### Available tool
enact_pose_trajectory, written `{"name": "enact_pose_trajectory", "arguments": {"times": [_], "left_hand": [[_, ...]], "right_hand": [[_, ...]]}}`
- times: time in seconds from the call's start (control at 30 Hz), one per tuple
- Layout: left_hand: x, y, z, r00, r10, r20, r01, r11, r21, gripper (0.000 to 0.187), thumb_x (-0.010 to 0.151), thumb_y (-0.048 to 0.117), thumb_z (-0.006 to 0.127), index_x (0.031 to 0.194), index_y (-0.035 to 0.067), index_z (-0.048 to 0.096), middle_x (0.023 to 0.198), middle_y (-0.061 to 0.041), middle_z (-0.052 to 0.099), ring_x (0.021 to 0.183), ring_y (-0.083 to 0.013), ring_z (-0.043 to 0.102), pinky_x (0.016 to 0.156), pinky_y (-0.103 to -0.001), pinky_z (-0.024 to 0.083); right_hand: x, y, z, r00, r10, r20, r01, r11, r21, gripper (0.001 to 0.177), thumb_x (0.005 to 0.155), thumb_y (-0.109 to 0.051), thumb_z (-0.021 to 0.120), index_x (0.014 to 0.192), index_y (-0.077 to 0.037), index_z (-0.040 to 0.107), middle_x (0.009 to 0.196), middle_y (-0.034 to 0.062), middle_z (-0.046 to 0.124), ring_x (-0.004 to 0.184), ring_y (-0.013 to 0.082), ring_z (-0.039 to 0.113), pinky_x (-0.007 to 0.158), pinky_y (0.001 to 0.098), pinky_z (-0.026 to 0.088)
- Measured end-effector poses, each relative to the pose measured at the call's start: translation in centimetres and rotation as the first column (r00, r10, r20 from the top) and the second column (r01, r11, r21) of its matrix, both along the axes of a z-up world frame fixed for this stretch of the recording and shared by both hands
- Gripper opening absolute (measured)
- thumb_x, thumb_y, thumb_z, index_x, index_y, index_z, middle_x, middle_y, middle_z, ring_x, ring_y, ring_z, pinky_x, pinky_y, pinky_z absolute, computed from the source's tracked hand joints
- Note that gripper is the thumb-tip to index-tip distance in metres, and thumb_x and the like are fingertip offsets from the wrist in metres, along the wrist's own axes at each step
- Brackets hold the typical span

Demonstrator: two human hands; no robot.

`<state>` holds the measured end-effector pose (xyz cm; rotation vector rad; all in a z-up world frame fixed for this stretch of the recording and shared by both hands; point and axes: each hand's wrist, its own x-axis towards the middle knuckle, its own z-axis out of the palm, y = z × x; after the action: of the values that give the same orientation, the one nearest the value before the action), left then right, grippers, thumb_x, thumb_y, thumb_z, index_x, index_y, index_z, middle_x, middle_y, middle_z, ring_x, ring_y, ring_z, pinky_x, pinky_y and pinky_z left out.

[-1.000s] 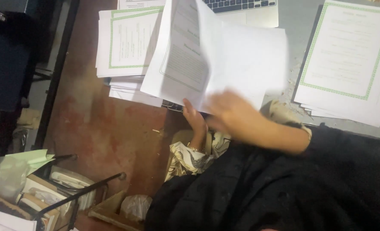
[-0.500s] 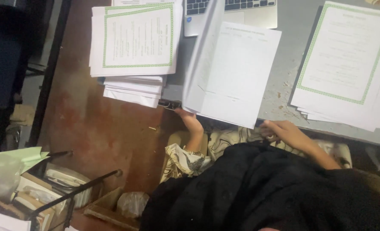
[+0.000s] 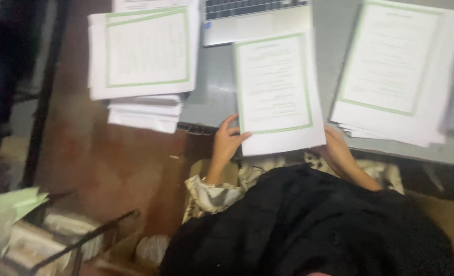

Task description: Organizing and sorting printed papers and booklets on a desk by flipping through pages and moving stacks.

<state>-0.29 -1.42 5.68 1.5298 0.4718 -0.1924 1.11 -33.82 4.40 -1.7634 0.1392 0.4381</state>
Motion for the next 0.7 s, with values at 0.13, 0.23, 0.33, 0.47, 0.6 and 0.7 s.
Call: {"name": "enact_pose_trajectory", "arguments": {"times": [0.13,0.23,0.33,0.47,0.6,0.7], "left_hand": [[-0.4,-1.6,0.9,0.932,-0.347,-0.107,0.311,0.914,-0.262,0.077,0.084,0.008,0.085,0.145,-0.002,0.04,0.098,-0.029,0.071,0.072,-0.0391,0.075,0.063,-0.048,0.067],[-0.8,-3.5,1.1,0.928,-0.359,-0.103,0.332,0.919,-0.215,0.061,0.094,0.018,0.077,0.142,-0.003,0.046,0.097,-0.029,0.072,0.075,-0.0392,0.076,0.064,-0.05,0.068],[-0.9,-5.2,0.5,0.955,-0.287,-0.073,0.295,0.942,0.161,0.057,0.101,0.028,0.067,0.145,-0.003,0.047,0.112,-0.028,0.072,0.1,-0.0356,0.074,0.077,-0.043,0.066],[-1.2,-9.2,6.9,0.955,-0.294,-0.049,0.291,0.88,0.375,0.057,0.103,0.033,0.061,0.141,-0.008,0.05,0.122,-0.039,0.064,0.118,-0.0468,0.063,0.094,-0.054,0.059],[0.6,-12.1,3.8,0.946,-0.286,0.152,0.179,0.853,0.49,0.048,0.101,0.027,0.068,0.133,-0.008,0.059,0.119,-0.035,0.067,0.116,-0.0474,0.063,0.092,-0.055,0.057],[3.9,-17.0,5.1,0.894,-0.341,0.29,0.217,0.896,0.387,0.045,0.101,0.026,0.064,0.136,-0.001,0.057,0.128,-0.023,0.065,0.122,-0.0367,0.062,0.099,-0.047,0.054]], "right_hand": [[1.2,1.9,11.5,0.927,-0.206,-0.314,0.264,0.952,0.154,0.083,0.104,-0.057,0.04,0.159,0.003,0.026,0.16,0.0316,0.032,0.148,0.0462,0.032,0.122,0.0608,0.025],[1.5,0.2,13.8,0.991,-0.026,-0.131,0.021,0.999,-0.039,0.06,0.101,-0.037,0.061,0.147,0.001,0.053,0.14,0.0268,0.059,0.132,0.0372,0.056,0.109,0.0525,0.045],[1.6,-2.1,13.3,0.989,0.142,-0.044,-0.146,0.986,-0.085,0.061,0.096,-0.015,0.061,0.15,0.009,0.045,0.133,0.0351,0.061,0.119,0.0463,0.064,0.102,0.0609,0.049],[1.6,-7.9,6.5,0.991,0.121,0.056,-0.112,0.984,-0.142,0.055,0.095,-0.006,0.063,0.148,0.003,0.051,0.116,0.0307,0.071,0.112,0.0415,0.069,0.098,0.0535,0.054],[0.1,-12.7,3.9,0.975,-0.083,0.204,0.114,0.983,-0.145,0.051,0.092,-0.002,0.069,0.141,0.006,0.06,0.113,0.032,0.07,0.109,0.0419,0.068,0.094,0.0523,0.053],[0.6,-14.9,9.1,0.955,-0.174,0.242,0.23,0.947,-0.226,0.051,0.096,-0.004,0.063,0.146,0.006,0.055,0.115,0.0255,0.069,0.104,0.0335,0.066,0.091,0.0452,0.052]]}}
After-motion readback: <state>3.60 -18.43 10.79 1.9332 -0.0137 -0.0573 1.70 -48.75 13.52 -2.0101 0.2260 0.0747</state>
